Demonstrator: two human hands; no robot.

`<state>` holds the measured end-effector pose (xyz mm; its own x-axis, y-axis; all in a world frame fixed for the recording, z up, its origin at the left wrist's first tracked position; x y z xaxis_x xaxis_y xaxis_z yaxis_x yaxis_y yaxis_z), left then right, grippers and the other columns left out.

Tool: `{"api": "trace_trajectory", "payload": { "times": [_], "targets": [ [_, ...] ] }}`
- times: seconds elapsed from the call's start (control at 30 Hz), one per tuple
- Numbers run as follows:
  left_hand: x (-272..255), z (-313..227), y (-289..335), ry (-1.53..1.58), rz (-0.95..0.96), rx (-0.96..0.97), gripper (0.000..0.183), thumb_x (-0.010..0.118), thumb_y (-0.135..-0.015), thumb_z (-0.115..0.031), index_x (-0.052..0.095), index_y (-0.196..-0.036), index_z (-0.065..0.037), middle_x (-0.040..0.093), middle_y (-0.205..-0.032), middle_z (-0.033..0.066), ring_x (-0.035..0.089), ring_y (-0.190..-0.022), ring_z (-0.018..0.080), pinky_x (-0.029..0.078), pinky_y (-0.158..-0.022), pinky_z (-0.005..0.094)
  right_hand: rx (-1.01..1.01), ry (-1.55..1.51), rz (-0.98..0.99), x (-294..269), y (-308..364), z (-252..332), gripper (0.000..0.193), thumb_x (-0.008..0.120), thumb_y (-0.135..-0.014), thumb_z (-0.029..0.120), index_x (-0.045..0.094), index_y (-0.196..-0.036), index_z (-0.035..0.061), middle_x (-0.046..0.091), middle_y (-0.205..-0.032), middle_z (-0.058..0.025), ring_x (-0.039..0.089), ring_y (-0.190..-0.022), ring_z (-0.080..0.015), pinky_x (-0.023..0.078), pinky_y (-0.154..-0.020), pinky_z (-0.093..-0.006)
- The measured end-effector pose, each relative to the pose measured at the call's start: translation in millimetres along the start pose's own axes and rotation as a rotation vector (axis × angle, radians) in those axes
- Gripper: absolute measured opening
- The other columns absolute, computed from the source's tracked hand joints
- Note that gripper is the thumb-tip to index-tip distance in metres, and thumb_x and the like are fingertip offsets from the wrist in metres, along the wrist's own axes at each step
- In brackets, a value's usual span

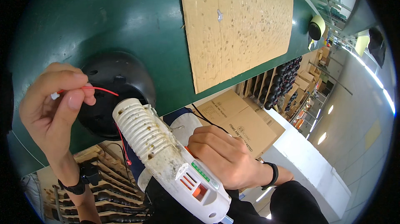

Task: Applying glue to plastic housings and securing internal wires using a glue gun.

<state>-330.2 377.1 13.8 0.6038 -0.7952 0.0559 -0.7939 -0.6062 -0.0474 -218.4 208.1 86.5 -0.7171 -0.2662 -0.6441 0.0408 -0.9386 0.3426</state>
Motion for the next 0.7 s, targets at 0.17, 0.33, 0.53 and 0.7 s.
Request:
{"api": "trace_trajectory", "payload": {
  "times": [0.17, 0.33, 0.53, 0.7],
  "targets": [
    [-2.3, 2.0, 2.6, 0.028, 0.028, 0.056, 0.013, 0.061, -0.089, 0.002, 0.064, -0.102, 0.003, 0.062, -0.087, 0.0128, 0.06, -0.071, 0.0151, 0.05, -0.064, 0.0255, 0.0, 0.095, 0.031, 1.2, 0.0, 5.6, 0.029, 0.07, -0.067, 0.004, 0.061, -0.09, -0.0108, 0.061, -0.087, -0.019, 0.065, -0.082, -0.0344, 0.055, -0.067, -0.0374],
    [-5.7, -2.4, 5.9, -0.021, 0.026, 0.07, 0.011, 0.062, -0.089, 0.001, 0.064, -0.099, 0.003, 0.06, -0.093, 0.0131, 0.059, -0.074, 0.0156, 0.05, -0.064, 0.0255, -0.005, 0.081, 0.004, 2.4, 1.7, 6.4, 0.027, 0.07, -0.066, 0.002, 0.06, -0.089, -0.0093, 0.058, -0.081, -0.0167, 0.063, -0.074, -0.0311, 0.052, -0.059, -0.0364],
    [-17.9, -0.3, 25.9, -0.096, -0.024, 0.051, 0.02, 0.062, -0.088, 0.002, 0.06, -0.108, 0.001, 0.058, -0.098, 0.0123, 0.056, -0.081, 0.0159, 0.048, -0.067, 0.025, 0.043, 0.033, 0.049, 0.1, 4.6, 0.9, 0.025, 0.07, -0.066, 0.003, 0.059, -0.086, -0.0067, 0.057, -0.076, -0.0131, 0.059, -0.064, -0.026, 0.047, -0.051, -0.0346],
    [-26.5, 10.3, 47.8, 0.049, -0.176, -0.059, 0.045, 0.067, -0.085, -0.001, 0.049, -0.126, -0.002, 0.058, -0.09, 0.008, 0.053, -0.078, 0.0153, 0.043, -0.066, 0.0243, 0.045, 0.037, 0.063, -3.9, 6.1, 2.8, 0.025, 0.07, -0.066, 0.003, 0.059, -0.086, -0.0066, 0.057, -0.074, -0.0121, 0.058, -0.06, -0.0247, 0.046, -0.049, -0.0343]
  ]
}}
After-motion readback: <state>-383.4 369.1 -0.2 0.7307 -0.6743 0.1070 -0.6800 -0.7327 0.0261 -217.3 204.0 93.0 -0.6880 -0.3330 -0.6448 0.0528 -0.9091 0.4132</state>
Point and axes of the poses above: each hand's wrist, its own y-axis away from the middle knuckle, its own x-axis out of the palm, z = x × y, the point moved 9 cm from there along -y, towards the middle knuckle
